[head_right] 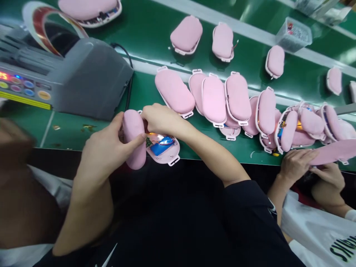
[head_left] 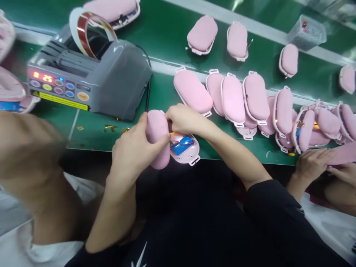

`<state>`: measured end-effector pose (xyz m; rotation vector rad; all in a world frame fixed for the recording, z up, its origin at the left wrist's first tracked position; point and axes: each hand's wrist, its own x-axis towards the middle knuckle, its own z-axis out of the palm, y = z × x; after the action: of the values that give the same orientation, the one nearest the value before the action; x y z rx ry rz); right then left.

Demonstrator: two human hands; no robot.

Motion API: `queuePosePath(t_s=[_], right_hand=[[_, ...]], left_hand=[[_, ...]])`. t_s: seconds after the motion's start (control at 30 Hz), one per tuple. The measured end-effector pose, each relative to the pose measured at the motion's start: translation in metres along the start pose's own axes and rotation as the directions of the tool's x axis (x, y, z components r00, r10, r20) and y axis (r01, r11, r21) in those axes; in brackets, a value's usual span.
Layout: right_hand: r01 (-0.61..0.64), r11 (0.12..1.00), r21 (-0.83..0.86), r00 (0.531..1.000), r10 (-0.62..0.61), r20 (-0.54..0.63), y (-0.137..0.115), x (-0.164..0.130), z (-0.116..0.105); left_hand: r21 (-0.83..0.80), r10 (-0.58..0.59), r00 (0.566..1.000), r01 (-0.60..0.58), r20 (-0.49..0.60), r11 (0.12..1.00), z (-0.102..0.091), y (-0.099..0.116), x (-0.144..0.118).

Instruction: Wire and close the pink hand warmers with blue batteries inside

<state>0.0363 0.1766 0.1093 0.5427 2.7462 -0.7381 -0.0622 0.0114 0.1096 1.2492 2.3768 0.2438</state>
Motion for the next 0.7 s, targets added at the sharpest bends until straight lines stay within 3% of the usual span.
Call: queuePosePath(t_s=[0.13,0.2,0.27,0.4,0.47,0.6,0.67,0.7], right_hand=[[-0.006,1.0,-0.013,0.998,0.005,-0.069,0.004,0.004,0.009],[0.086,0.996,0.04,0.994,-0.082,-0.078,0.009,-0.012,0.012],[0.104,0.987,0.125,0.984,-0.084,-0.159,0.013,-0.041,0.018],[-0.176,0.961,0.212,0.901,0.244,-0.358,0.009,-0.1,0.058],[-0.208,0.939,0.273,0.873,0.304,-0.382,0.001,-0.116,0.085],[0.095,0.881,0.463,0.79,0.216,-0.574,-0.019,-0.126,0.128],[0.242,0.841,0.483,0.751,0.152,-0.642,-0.022,-0.132,0.138],[0.287,0.816,0.502,0.753,0.132,-0.645,-0.021,-0.137,0.139]], left_hand=[[-0.034,-0.099,0.995,0.099,0.001,0.994,-0.006,0.014,-0.005],[-0.005,-0.098,0.995,0.098,-0.003,0.995,-0.005,0.016,-0.007],[0.011,-0.094,0.996,0.094,0.005,0.995,-0.002,0.016,-0.009],[-0.007,-0.071,0.997,0.071,-0.005,0.997,0.007,0.021,-0.014],[-0.014,-0.07,0.998,0.07,-0.003,0.997,0.013,0.028,-0.017],[-0.026,-0.073,0.997,0.073,-0.018,0.997,0.026,0.043,-0.016],[-0.044,-0.043,0.999,0.042,-0.017,0.998,0.029,0.047,-0.014],[-0.058,-0.019,1.0,0.018,-0.014,0.998,0.03,0.048,-0.013]])
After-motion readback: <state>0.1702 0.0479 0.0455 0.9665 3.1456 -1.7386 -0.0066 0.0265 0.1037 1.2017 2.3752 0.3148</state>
